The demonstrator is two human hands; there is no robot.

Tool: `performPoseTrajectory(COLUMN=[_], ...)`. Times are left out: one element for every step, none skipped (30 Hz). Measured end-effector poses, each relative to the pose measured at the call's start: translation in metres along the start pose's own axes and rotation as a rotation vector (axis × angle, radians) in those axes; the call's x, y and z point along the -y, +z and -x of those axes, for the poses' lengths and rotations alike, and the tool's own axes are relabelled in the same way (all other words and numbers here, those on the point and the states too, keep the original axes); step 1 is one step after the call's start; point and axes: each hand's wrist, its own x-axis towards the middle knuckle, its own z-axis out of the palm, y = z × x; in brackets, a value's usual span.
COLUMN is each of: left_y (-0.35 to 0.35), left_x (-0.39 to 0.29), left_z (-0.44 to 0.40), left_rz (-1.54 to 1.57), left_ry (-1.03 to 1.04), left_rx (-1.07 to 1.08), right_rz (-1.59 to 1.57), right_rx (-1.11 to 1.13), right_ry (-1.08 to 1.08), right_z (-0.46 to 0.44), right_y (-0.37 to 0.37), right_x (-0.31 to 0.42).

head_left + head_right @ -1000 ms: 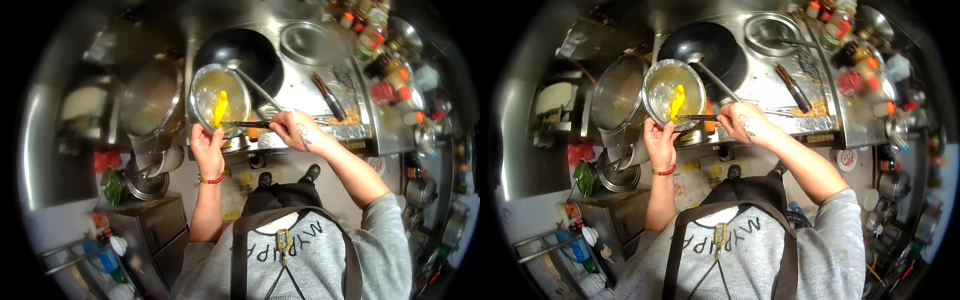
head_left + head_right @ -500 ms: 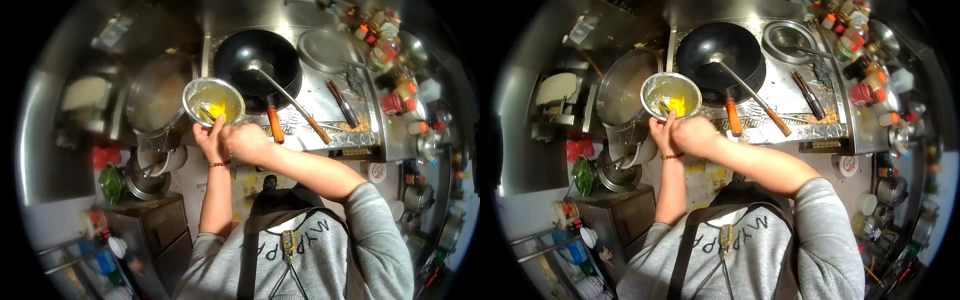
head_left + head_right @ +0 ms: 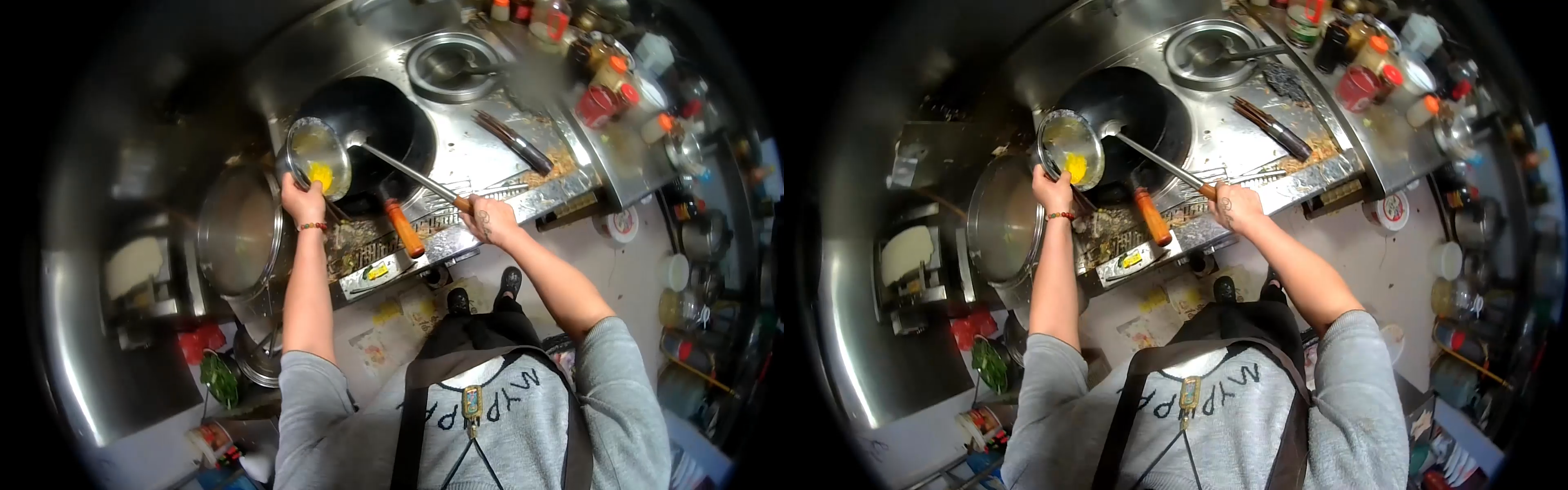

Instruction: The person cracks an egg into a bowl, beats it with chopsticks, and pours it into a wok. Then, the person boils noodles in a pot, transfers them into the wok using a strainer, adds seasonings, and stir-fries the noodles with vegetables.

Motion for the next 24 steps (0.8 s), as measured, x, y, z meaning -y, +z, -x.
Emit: performPoseTrajectory(left_y=[0.01, 0.016, 0.022, 0.029, 0.033, 0.041, 0.044, 0.044, 0.043, 0.042, 0.041, 0.039, 0.04, 0.039, 0.038, 0.033, 0.031, 0.03, 0.031, 0.037, 0.046, 0.058, 0.071, 0.087], left_x=[0.005, 0.0, -0.002, -0.003, -0.01, 0.005, 0.002, -0.003, -0.01, -0.011, -0.014, -0.015, -0.02, -0.027, -0.035, -0.044, -0.023, -0.021, -0.034, -0.054, -0.081, -0.112, -0.145, -0.178], left_z=[-0.008, -0.012, -0.016, -0.022, -0.025, -0.037, -0.044, -0.046, -0.047, -0.049, -0.049, -0.05, -0.047, -0.046, -0.044, -0.041, -0.039, -0.03, -0.015, 0.002, 0.021, 0.043, 0.065, 0.089], left_rz=[-0.057, -0.103, -0.153, -0.2, -0.198, -0.244, -0.284, -0.292, -0.301, -0.271, -0.235, -0.195, 0.065, 0.293, 0.529, 0.73, 0.917, 1.036, 1.108, 1.163, 1.207, 1.246, 1.275, 1.291], left_ry=[0.076, 0.099, 0.149, 0.204, 0.279, 0.359, 0.4, 0.399, 0.397, 0.286, 0.175, 0.067, -0.124, -0.35, -0.567, -0.823, -0.867, -0.901, -0.911, -0.916, -0.922, -0.93, -0.944, -0.962], left_rx=[0.012, 0.041, 0.059, 0.076, 0.081, 0.048, 0.023, -0.001, -0.025, -0.076, -0.128, -0.182, -0.27, -0.321, -0.425, -0.489, -0.438, -0.377, -0.309, -0.221, -0.113, 0.012, 0.144, 0.277], right_rz=[-0.097, -0.146, -0.197, -0.248, -0.267, -0.282, -0.296, -0.291, -0.283, -0.274, -0.246, -0.2, -0.155, -0.11, -0.035, 0.001, 0.038, 0.03, 0.022, 0.006, -0.01, -0.064, -0.119, -0.212], right_rx=[0.014, 0.04, 0.035, 0.027, 0.021, 0.015, 0.009, 0.012, 0.015, 0.022, 0.005, -0.008, -0.02, -0.034, -0.042, -0.066, -0.092, -0.104, -0.115, -0.096, -0.078, -0.054, -0.031, -0.001], right_ry=[0.022, 0.085, 0.098, 0.11, 0.102, 0.094, 0.085, 0.064, 0.036, 0.005, -0.043, -0.072, -0.101, -0.132, -0.192, -0.24, -0.287, -0.303, -0.32, -0.314, -0.309, -0.291, -0.273, -0.248], right_z=[0.011, 0.02, 0.029, 0.037, 0.045, 0.053, 0.061, 0.07, 0.077, 0.083, 0.089, 0.091, 0.091, 0.091, 0.089, 0.08, 0.071, 0.056, 0.04, 0.028, 0.016, 0.011, 0.006, 0.007], right_y=[-0.01, -0.018, -0.022, -0.027, -0.034, -0.043, -0.052, -0.063, -0.076, -0.086, -0.093, -0.096, -0.1, -0.103, -0.105, -0.096, -0.086, -0.068, -0.051, -0.04, -0.03, -0.029, -0.028, -0.028], right_x=[0.003, 0.005, 0.005, 0.002, -0.003, -0.007, -0.012, -0.016, -0.02, -0.024, -0.028, -0.029, -0.028, -0.026, -0.025, -0.026, -0.028, -0.03, -0.033, -0.034, -0.035, -0.041, -0.046, -0.054])
